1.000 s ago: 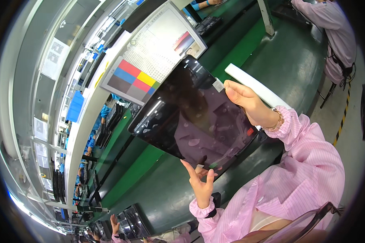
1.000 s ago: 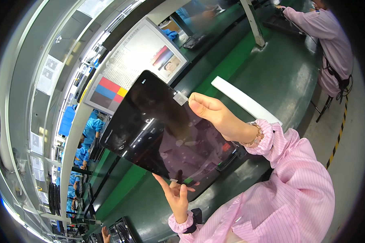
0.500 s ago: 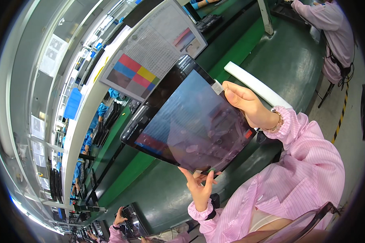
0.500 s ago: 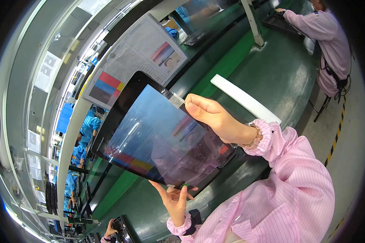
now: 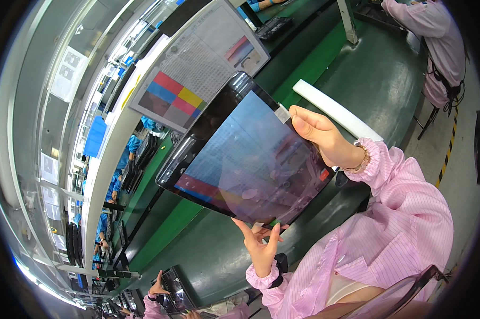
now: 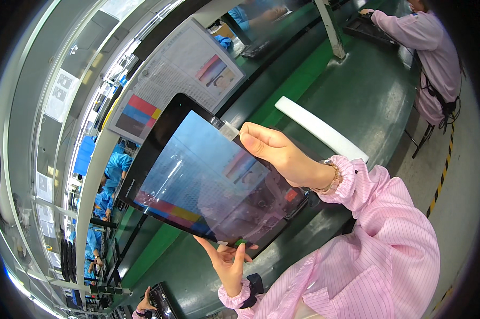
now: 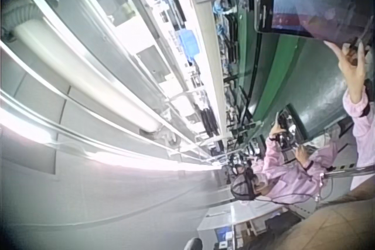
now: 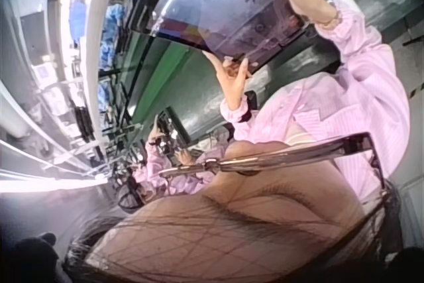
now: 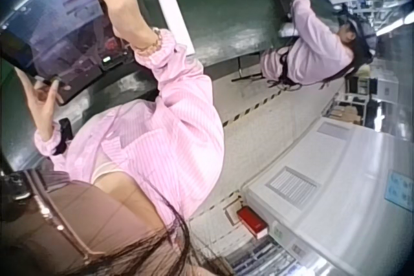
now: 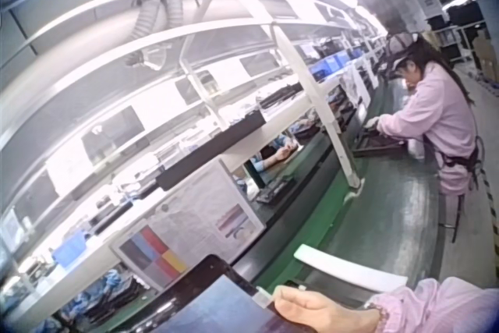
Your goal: Inspecting and testing tablet screens on an electronics assembly line.
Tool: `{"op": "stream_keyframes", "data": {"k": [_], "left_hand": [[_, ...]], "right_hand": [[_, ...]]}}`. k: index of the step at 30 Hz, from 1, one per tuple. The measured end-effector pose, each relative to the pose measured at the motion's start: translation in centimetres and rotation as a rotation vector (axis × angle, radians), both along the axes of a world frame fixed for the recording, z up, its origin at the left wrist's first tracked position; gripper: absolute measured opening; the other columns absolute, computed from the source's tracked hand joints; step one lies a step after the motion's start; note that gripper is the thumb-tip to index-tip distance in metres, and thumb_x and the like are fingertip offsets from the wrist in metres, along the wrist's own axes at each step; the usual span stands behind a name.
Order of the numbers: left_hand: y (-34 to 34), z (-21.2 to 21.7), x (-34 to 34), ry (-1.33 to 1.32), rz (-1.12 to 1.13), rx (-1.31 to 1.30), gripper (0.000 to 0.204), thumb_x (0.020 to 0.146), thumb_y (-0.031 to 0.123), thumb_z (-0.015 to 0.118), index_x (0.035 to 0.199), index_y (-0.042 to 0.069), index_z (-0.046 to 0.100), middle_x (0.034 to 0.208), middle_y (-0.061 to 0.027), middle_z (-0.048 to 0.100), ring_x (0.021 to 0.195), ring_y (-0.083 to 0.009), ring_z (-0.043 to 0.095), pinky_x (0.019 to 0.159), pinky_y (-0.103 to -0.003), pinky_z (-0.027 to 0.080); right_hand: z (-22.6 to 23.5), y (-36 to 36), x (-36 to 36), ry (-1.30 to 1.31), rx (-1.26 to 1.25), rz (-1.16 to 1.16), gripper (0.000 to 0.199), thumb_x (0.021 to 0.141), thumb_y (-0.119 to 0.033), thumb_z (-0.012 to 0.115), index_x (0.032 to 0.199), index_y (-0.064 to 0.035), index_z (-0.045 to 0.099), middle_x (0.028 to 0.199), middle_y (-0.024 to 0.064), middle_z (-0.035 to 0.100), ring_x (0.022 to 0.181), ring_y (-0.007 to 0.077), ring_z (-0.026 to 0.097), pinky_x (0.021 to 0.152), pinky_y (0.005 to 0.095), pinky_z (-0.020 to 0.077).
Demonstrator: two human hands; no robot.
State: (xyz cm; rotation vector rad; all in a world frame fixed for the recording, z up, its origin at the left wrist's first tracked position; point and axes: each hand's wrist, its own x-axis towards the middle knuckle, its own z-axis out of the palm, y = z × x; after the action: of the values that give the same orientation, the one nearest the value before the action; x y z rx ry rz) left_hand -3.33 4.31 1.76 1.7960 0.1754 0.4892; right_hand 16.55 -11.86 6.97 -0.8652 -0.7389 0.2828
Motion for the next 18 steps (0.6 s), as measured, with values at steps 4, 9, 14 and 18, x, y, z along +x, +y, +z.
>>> {"op": "stream_keyframes", "data": {"k": [4,9,14,18], "left_hand": [[0.11,-0.11,-0.1,-0.007,-0.005,0.013,0.097,0.083,-0.004,0.059,0.143,0.006,-0.017,0.09,-0.018,0.061,0.062,-0.0179,0.065,0.05,-0.024,0.048],[0.01,0.17,-0.18,0.007,-0.01,0.013,0.098,0.083,-0.006,0.058,0.143,0.008,-0.018,0.092,-0.0189,0.061,0.063,-0.0186,0.065,0.05,-0.024,0.048],[0.11,-0.04,-0.12,0.002,-0.005,0.01,0.098,0.083,-0.006,0.058,0.143,0.008,-0.018,0.092,-0.0188,0.061,0.063,-0.0185,0.065,0.049,-0.024,0.048],[-0.1,0.12,0.0,0.003,-0.005,0.0,0.098,0.083,-0.006,0.058,0.143,0.008,-0.018,0.088,-0.0174,0.061,0.063,-0.0182,0.065,0.049,-0.024,0.047]], "right_hand": [[0.66,-0.26,-0.37,0.005,-0.009,0.006,0.026,0.099,-0.028,0.042,0.083,-0.0082,0.045,0.078,-0.0072,0.035,0.075,0.0029,0.03,0.07,0.0187,0.0304],[0.35,-0.27,-0.29,-0.001,-0.011,0.01,0.026,0.1,-0.028,0.042,0.083,-0.0083,0.045,0.078,-0.0072,0.035,0.074,0.0028,0.03,0.069,0.0187,0.0302],[0.4,-0.29,-0.27,0.007,-0.011,0.018,0.026,0.1,-0.028,0.042,0.083,-0.0083,0.045,0.078,-0.0072,0.036,0.074,0.0024,0.031,0.069,0.0185,0.0306],[-0.01,0.05,-0.07,0.007,0.008,-0.001,0.026,0.1,-0.028,0.042,0.083,-0.0083,0.046,0.078,-0.0073,0.037,0.075,0.0024,0.032,0.07,0.0184,0.0312]]}}
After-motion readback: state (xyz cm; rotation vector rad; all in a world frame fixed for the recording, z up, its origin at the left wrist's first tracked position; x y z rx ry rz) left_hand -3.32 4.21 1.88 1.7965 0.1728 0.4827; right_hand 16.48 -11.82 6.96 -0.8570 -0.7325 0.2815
